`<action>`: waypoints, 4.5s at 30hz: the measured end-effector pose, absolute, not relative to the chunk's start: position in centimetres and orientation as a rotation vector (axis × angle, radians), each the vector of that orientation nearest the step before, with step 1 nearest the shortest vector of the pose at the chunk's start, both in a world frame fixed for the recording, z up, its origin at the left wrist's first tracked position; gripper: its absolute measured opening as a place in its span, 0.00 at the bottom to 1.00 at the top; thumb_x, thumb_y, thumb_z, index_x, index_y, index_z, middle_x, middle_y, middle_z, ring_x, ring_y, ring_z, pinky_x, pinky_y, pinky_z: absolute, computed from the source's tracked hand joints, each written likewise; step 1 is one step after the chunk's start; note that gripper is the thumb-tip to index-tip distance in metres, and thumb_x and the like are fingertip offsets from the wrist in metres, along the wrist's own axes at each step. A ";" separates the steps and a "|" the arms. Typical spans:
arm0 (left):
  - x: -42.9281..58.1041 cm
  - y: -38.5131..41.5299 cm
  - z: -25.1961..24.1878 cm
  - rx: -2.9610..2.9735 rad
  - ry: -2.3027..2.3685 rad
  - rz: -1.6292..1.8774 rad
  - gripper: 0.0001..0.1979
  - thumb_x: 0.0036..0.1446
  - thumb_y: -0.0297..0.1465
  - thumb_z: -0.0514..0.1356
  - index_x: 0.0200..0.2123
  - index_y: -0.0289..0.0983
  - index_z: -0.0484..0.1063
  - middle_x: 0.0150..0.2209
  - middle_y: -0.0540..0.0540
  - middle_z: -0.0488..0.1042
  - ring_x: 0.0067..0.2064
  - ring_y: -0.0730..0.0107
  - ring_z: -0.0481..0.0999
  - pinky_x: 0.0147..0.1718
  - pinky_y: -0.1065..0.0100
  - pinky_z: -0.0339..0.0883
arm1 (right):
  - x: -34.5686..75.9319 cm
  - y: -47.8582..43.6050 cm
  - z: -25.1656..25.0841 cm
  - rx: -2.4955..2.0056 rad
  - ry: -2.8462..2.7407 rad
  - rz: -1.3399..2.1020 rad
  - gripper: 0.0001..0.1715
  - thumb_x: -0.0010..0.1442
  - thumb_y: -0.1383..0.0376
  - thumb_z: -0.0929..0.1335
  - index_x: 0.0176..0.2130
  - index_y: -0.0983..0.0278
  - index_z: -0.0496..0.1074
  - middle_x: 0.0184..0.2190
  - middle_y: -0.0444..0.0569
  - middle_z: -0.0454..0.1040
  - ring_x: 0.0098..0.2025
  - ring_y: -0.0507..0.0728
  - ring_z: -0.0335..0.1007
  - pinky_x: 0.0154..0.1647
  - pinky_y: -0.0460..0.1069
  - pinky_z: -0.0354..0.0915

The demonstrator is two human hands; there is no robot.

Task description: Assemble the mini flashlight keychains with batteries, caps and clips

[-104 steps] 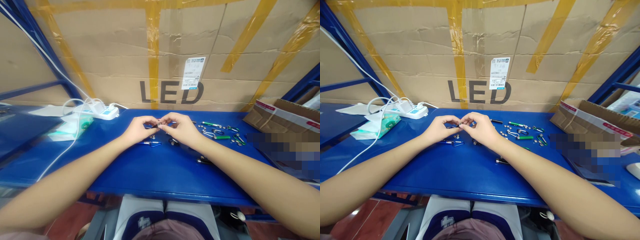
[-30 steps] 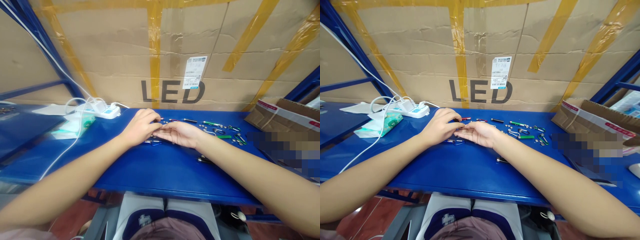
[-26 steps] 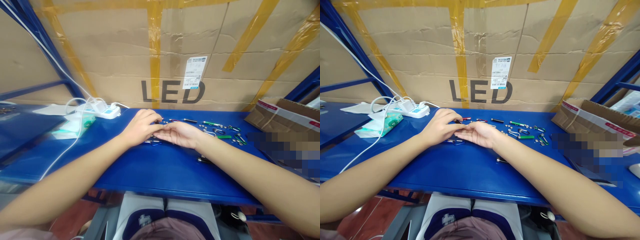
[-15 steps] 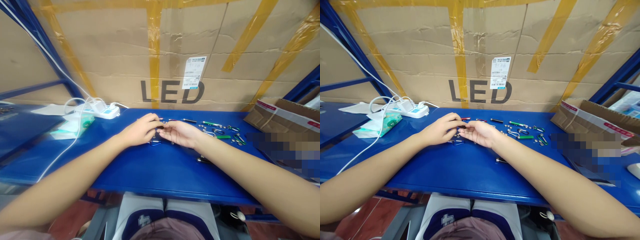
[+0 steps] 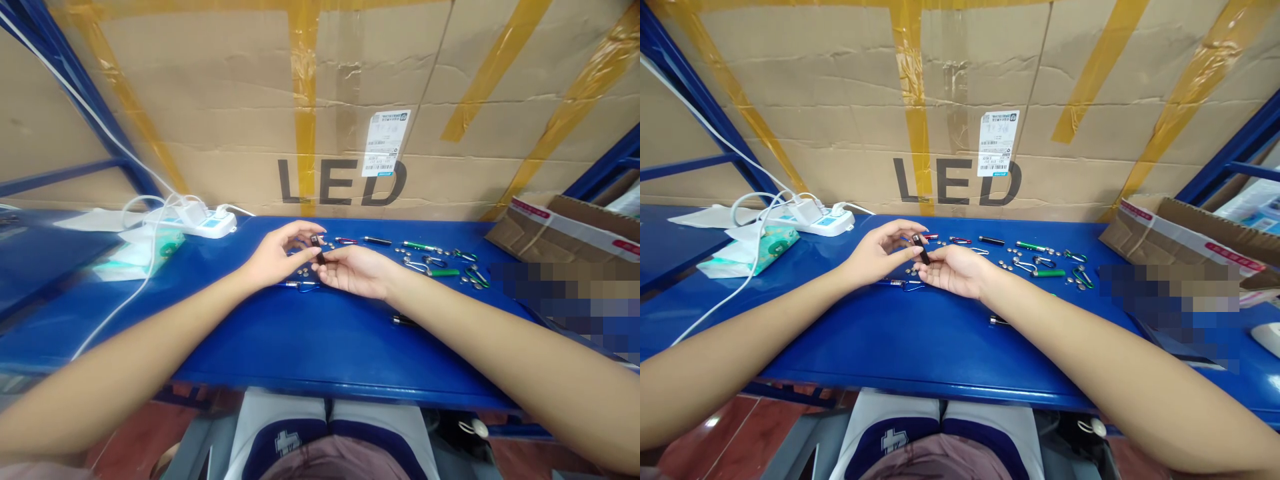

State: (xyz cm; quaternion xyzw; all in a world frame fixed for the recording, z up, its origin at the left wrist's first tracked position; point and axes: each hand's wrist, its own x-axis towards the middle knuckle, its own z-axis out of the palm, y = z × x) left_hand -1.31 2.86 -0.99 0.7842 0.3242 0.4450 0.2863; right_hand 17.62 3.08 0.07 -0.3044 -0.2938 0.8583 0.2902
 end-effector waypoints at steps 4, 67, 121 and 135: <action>-1.0 2.2 -0.7 2.162 0.841 1.184 0.31 0.60 0.30 0.62 0.65 0.42 0.58 0.49 0.41 0.77 0.51 0.62 0.77 0.52 0.60 0.72 | 17.5 3.1 0.0 -0.821 -0.744 2.269 0.14 0.67 0.78 0.56 0.39 0.70 0.67 0.28 0.48 0.69 0.27 0.48 0.72 0.31 0.42 0.74; 0.2 2.3 -0.3 1.286 0.957 1.076 0.09 0.56 0.25 0.64 0.41 0.33 0.70 0.36 0.43 0.79 0.36 0.72 0.79 0.39 0.69 0.72 | 20.1 2.7 1.0 -0.893 -1.164 1.723 0.09 0.60 0.77 0.69 0.40 0.70 0.78 0.41 0.56 0.83 0.47 0.56 0.80 0.59 0.49 0.71; 0.2 1.5 -0.6 1.940 1.007 1.040 0.15 0.58 0.38 0.64 0.45 0.38 0.80 0.47 0.42 0.75 0.47 0.63 0.74 0.47 0.64 0.67 | 19.9 1.2 0.9 -0.799 -1.826 0.670 0.06 0.59 0.64 0.72 0.38 0.61 0.81 0.40 0.48 0.82 0.45 0.58 0.78 0.53 0.53 0.71; -0.2 1.8 -1.0 1.769 0.915 1.045 0.16 0.51 0.39 0.70 0.43 0.39 0.82 0.47 0.43 0.82 0.51 0.56 0.79 0.53 0.56 0.70 | 20.0 1.0 0.8 -0.675 -1.933 0.597 0.07 0.60 0.64 0.72 0.39 0.56 0.82 0.43 0.46 0.81 0.48 0.57 0.77 0.55 0.55 0.71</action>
